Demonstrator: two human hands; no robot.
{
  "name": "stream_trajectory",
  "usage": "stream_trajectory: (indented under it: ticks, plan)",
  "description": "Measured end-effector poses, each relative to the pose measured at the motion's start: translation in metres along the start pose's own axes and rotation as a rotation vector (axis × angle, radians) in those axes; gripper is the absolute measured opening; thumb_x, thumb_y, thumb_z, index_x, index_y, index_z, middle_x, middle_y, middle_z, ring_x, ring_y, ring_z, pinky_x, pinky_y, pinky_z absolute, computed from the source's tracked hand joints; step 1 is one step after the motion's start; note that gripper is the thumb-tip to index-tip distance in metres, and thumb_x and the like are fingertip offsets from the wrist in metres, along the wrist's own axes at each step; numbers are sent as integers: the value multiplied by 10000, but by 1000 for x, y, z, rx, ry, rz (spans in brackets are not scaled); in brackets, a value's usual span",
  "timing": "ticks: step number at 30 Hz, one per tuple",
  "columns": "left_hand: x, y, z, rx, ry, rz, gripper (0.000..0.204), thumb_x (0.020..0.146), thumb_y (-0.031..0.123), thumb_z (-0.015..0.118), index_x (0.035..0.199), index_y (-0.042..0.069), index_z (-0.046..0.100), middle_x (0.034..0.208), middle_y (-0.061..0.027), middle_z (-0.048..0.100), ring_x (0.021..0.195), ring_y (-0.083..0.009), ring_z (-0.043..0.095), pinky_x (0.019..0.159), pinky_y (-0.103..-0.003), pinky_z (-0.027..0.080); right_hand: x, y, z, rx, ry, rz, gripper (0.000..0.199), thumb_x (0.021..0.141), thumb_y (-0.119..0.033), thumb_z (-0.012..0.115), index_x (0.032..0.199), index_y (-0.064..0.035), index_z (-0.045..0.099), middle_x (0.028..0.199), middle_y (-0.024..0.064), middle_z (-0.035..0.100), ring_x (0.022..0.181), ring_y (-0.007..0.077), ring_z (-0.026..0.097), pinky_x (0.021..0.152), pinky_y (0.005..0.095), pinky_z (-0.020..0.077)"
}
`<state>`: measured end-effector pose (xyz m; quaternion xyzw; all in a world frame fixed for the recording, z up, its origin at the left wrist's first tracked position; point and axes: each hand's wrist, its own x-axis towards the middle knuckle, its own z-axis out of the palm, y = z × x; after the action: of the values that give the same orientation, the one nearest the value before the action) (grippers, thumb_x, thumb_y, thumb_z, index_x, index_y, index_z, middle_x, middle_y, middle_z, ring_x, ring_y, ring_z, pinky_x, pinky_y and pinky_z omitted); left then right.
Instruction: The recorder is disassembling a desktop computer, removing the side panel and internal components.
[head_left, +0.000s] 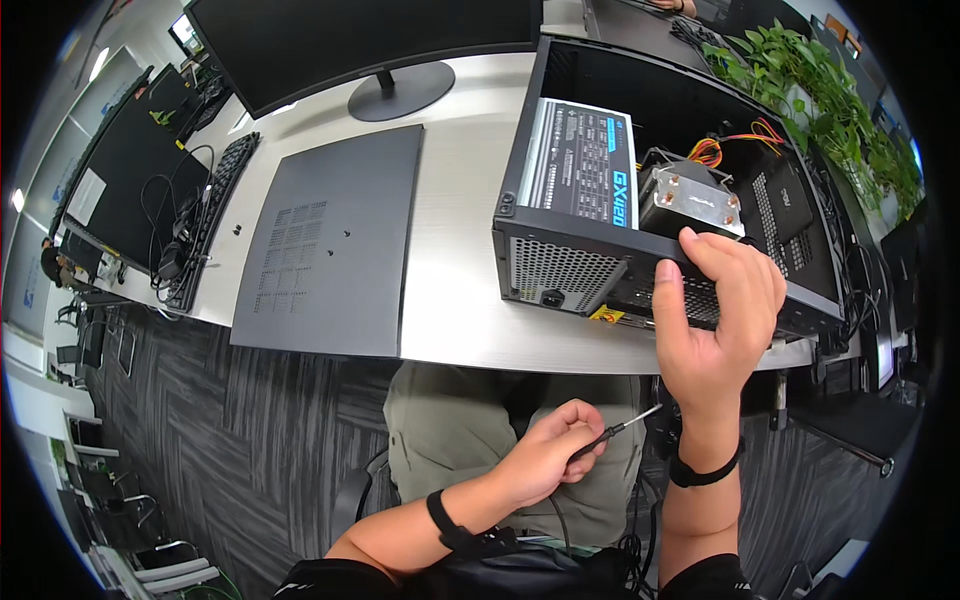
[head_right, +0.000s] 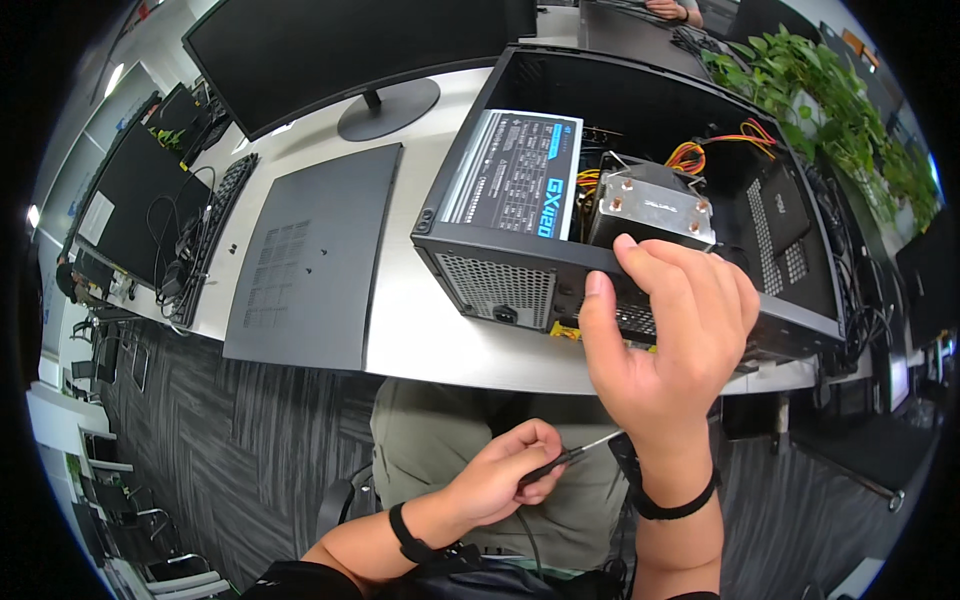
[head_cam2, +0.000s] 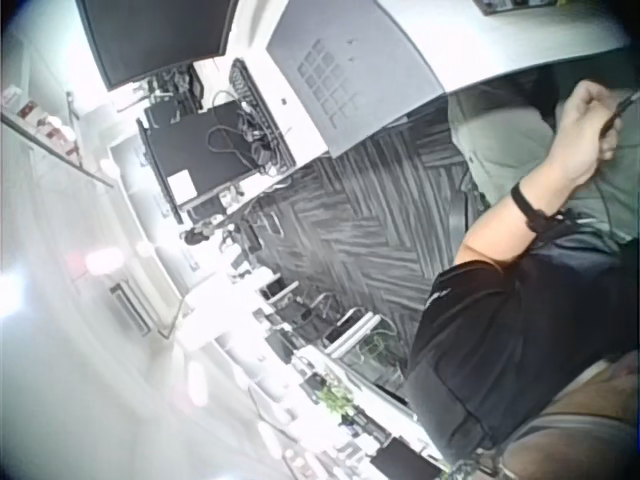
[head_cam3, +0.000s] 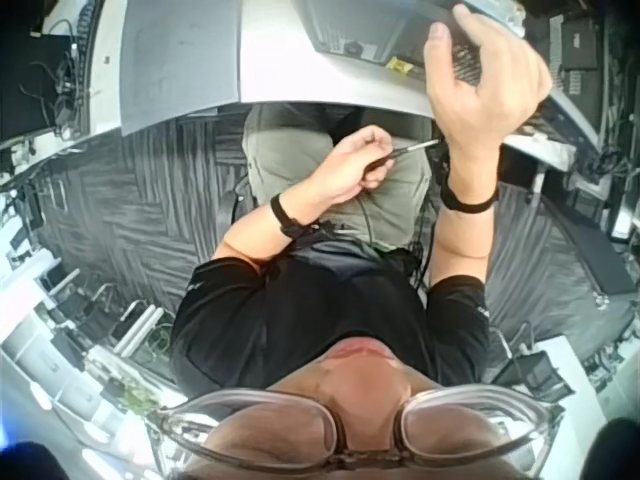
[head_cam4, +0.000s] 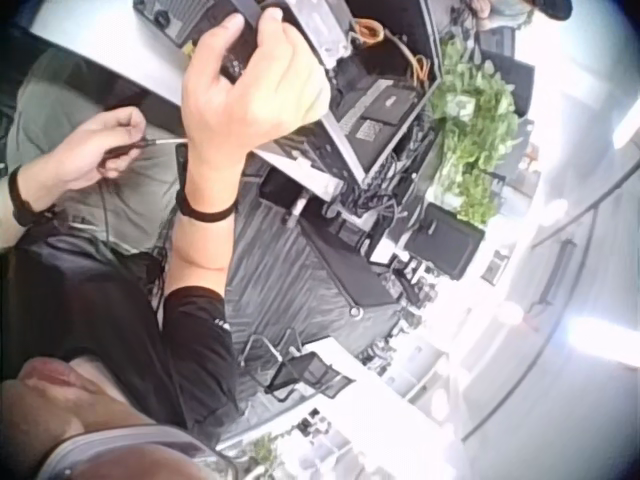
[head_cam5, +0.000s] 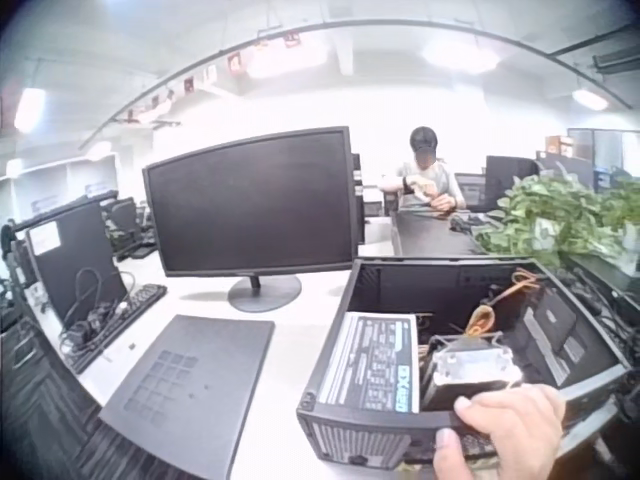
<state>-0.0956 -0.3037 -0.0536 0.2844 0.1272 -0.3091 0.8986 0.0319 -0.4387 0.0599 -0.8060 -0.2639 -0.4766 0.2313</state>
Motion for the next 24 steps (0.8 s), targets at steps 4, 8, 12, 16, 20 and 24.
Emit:
stream_trajectory:
  ticks: [4, 8, 12, 16, 20, 24]
  plan:
    - [-23, 9, 9, 146, 36, -1, 159, 1031, 138, 519, 1154, 42, 489, 917, -75, 568, 596, -86, 405, 501, -215, 290, -3, 1, -2, -10, -11, 20, 261, 711, -83, 757, 964, -62, 696, 900, 65, 675, 831, 241, 620, 850, 358, 405]
    - [-24, 7, -5, 158, -2, 138, 221, 1007, 60, 519, 1219, 43, 457, 948, -75, 552, 626, -100, 393, 552, -235, 317, -6, 1, 0, -27, 1, 3, 261, 714, -88, 754, 968, -66, 696, 912, 63, 674, 842, 243, 619, 853, 362, 406]
    - [-14, 5, 2, 79, 86, 372, 284, 1008, 37, 499, 1275, 74, 407, 1001, -69, 535, 686, -114, 420, 605, -252, 347, -4, 0, -1, -37, 2, -1, 261, 717, -83, 754, 969, -58, 694, 918, 72, 674, 847, 247, 622, 860, 367, 409]
    - [-16, 14, 15, 41, 254, 279, 207, 1049, 124, 454, 1252, 114, 416, 969, -64, 528, 672, -112, 415, 582, -249, 335, -4, 1, 2, -28, 7, 0, 254, 721, -78, 750, 967, -54, 691, 917, 78, 674, 844, 249, 623, 863, 367, 410]
    - [-13, 14, 5, -17, 245, 98, 157, 1072, 203, 424, 1195, 106, 432, 888, -43, 482, 649, -99, 379, 563, -246, 319, -4, -3, 2, -25, -9, 8, 248, 724, -78, 746, 964, -53, 689, 915, 79, 673, 841, 249, 621, 865, 369, 411]
    - [-10, 13, 4, -67, 178, 106, 148, 1067, 199, 444, 1156, 81, 436, 854, -34, 450, 638, -94, 356, 562, -246, 320, -3, -4, -1, -50, -14, 15, 240, 729, -78, 737, 962, -51, 685, 911, 79, 670, 831, 249, 617, 869, 373, 407]
